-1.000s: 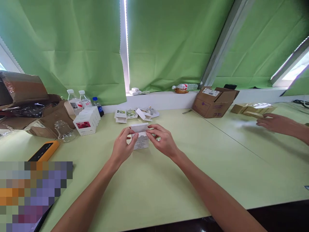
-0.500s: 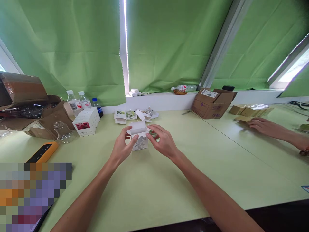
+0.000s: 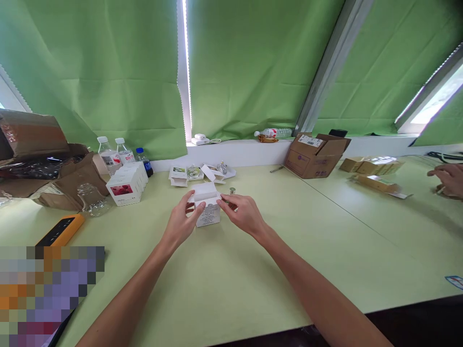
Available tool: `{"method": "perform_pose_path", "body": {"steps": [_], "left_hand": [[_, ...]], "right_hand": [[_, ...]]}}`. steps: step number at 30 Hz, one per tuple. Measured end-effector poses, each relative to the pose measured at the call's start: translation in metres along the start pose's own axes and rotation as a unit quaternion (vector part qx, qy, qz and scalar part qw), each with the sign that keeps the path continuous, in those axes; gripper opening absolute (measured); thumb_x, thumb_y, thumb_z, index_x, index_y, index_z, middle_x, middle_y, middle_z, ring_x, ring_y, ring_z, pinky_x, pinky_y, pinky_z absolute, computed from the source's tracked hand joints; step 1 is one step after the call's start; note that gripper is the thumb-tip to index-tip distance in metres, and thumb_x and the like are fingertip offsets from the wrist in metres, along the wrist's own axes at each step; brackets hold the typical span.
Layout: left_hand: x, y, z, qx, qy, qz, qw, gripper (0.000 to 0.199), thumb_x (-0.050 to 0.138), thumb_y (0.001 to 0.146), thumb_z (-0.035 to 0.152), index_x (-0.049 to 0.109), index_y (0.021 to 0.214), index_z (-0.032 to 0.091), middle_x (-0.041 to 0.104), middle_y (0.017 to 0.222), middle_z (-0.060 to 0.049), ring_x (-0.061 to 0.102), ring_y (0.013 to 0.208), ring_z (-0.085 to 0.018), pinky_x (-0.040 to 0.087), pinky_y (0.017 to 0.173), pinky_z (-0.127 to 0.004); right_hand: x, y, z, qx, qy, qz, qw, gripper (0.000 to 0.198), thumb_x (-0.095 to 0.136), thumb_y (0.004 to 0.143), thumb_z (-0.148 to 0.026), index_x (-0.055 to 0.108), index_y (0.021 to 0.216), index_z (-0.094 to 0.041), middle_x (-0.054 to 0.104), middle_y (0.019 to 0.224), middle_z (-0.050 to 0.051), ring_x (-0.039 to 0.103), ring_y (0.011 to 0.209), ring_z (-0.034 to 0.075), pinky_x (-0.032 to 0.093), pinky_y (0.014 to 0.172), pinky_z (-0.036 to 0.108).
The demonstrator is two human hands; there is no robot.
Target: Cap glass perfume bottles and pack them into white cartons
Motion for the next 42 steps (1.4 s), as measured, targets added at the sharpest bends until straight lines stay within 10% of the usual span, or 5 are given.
{"method": "perform_pose_path", "body": {"steps": [28, 34, 42], "left_hand": [[0.003, 0.001, -0.010, -0.006, -0.012, 0.011, 1.000, 0.087, 0.067, 0.076, 0.037, 0.015, 0.144, 0.025, 0.066, 0.110, -0.008, 0.064, 0.097, -0.020, 0.051, 0.086, -0.038], [0.007, 0.002, -0.008, 0.001, -0.012, -0.042, 0.999, 0.041, 0.064, 0.077, 0.039, 0.055, 0.113, 0.021, 0.066, 0.112, -0.008, 0.065, 0.095, -0.021, 0.052, 0.084, -0.037], [0.006, 0.002, -0.010, -0.006, 0.004, -0.037, 0.999, 0.038, 0.064, 0.077, 0.040, 0.057, 0.110, 0.022, 0.066, 0.111, -0.007, 0.065, 0.092, -0.021, 0.053, 0.082, -0.037]], "right_hand": [[-0.007, 0.000, 0.000, 0.036, -0.016, 0.006, 0.999, 0.038, 0.038, 0.095, -0.039, 0.067, 0.081, -0.020, 0.064, 0.063, 0.002, 0.052, 0.053, 0.013, 0.034, 0.057, 0.024], [-0.010, 0.000, 0.008, 0.065, -0.013, 0.029, 0.997, 0.030, 0.042, 0.092, -0.034, 0.066, 0.079, -0.020, 0.064, 0.062, 0.001, 0.051, 0.052, 0.013, 0.034, 0.056, 0.024], [-0.016, -0.001, 0.013, 0.096, -0.026, 0.055, 0.994, 0.041, 0.042, 0.091, -0.039, 0.056, 0.058, -0.019, 0.053, 0.048, -0.001, 0.040, 0.044, 0.011, 0.030, 0.051, 0.025]]}}
Point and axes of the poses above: each hand's wrist, its own y-axis towards the middle knuckle, its own x-axis out of the palm, z = x × y, the point moved 7 cm from there along y, towards the middle knuckle
